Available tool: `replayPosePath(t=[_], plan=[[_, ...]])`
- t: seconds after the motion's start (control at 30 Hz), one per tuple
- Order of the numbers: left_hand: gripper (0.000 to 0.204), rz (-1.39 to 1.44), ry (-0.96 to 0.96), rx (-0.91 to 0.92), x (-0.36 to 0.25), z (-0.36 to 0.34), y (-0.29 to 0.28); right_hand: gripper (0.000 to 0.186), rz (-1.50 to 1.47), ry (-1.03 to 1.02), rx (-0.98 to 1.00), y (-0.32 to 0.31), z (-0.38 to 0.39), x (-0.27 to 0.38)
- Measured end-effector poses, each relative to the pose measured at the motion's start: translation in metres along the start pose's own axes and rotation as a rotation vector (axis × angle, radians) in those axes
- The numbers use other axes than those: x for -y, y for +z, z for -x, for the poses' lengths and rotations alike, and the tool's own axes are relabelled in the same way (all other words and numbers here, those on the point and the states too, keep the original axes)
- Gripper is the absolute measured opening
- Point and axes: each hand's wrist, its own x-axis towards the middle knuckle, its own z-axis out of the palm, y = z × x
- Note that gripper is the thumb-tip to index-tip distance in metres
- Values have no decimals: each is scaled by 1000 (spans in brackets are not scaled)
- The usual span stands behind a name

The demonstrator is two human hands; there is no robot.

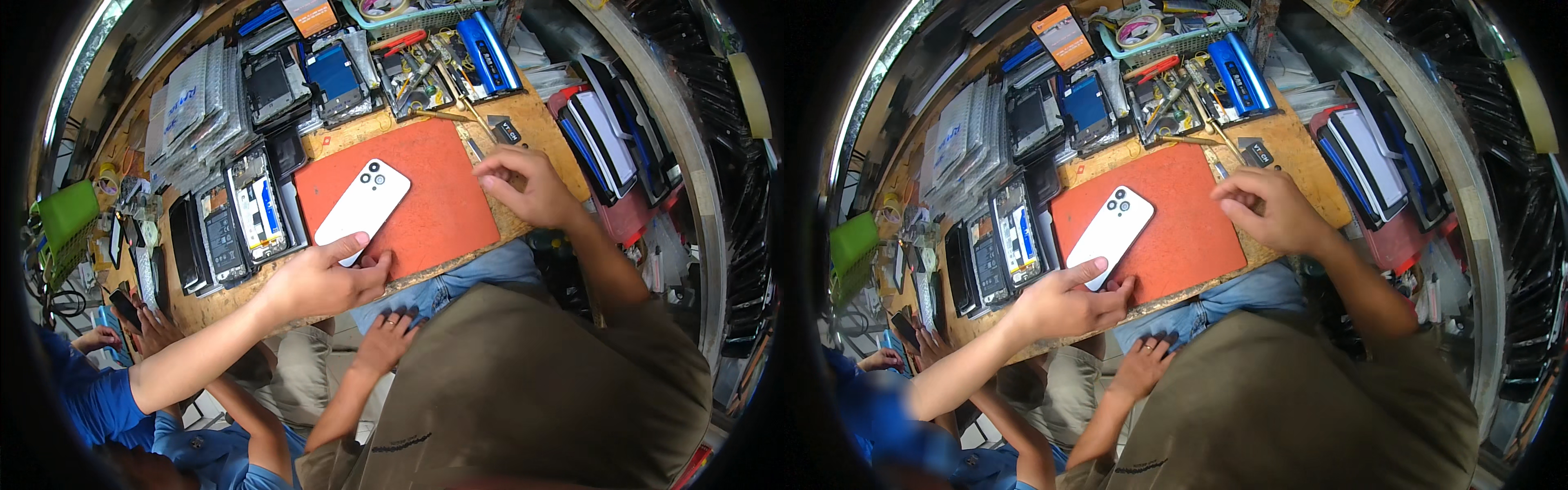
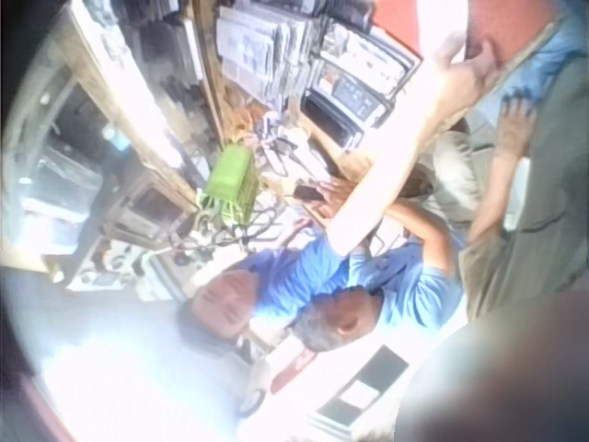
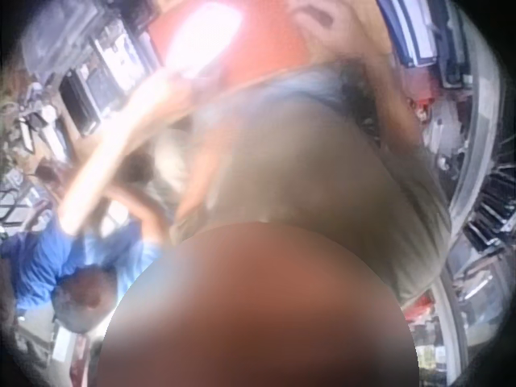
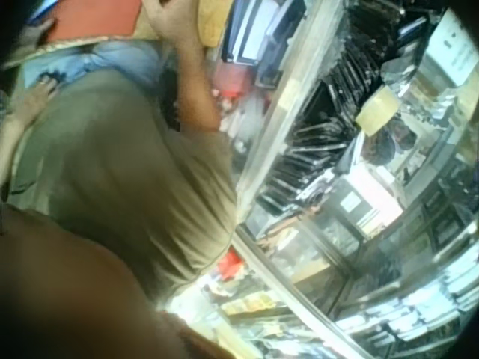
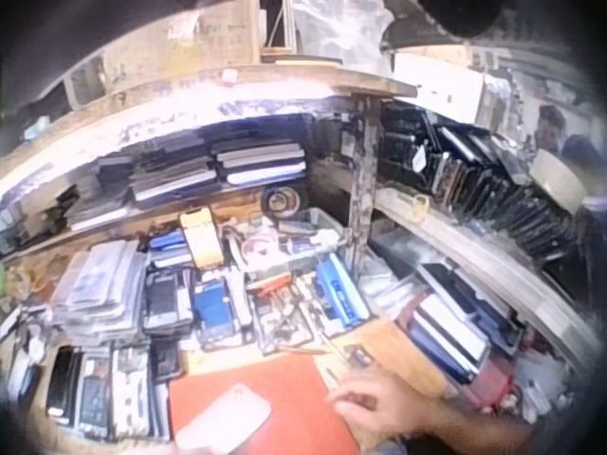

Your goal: The person disassembles a smartphone using a screwdriver and a metal prying tool. They remove the screws, pry open the casing, and separate the screen from the body. The person then removes the battery and places the components on the table.

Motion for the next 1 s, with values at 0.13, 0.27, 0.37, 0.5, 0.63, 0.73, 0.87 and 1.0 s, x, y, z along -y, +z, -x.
replayPosePath(t=[0.13, 0.27, 0.37, 0.5, 0.63, 0.73, 0.87, 1.0], plan=[[51, 368, -106, -173, -30, -3, -80, 9, 22, 1, -236, 10, 36, -4], [43, 536, -89, -737, -26, -27, -148, 15, 216, -262, -315, 26, 39, -9], [57, 253, -337, -772, -8, -55, -171, 21, 302, -409, -318, 29, 37, -12], [74, -69, -578, -752, 26, -81, -177, 25, 333, -467, -345, 28, 42, -18], [83, 9, -572, -639, 42, -82, -175, 23, 327, -455, -408, 31, 43, -18], [89, 34, -506, -707, 44, -80, -176, 18, 174, -346, -392, 28, 40, -10], [80, 522, -419, -875, 54, -80, -196, 9, -188, -141, -293, 15, 17, 7], [62, 1299, -17, -1163, 86, -90, -236, 13, -361, -158, -61, 20, -50, 14]])
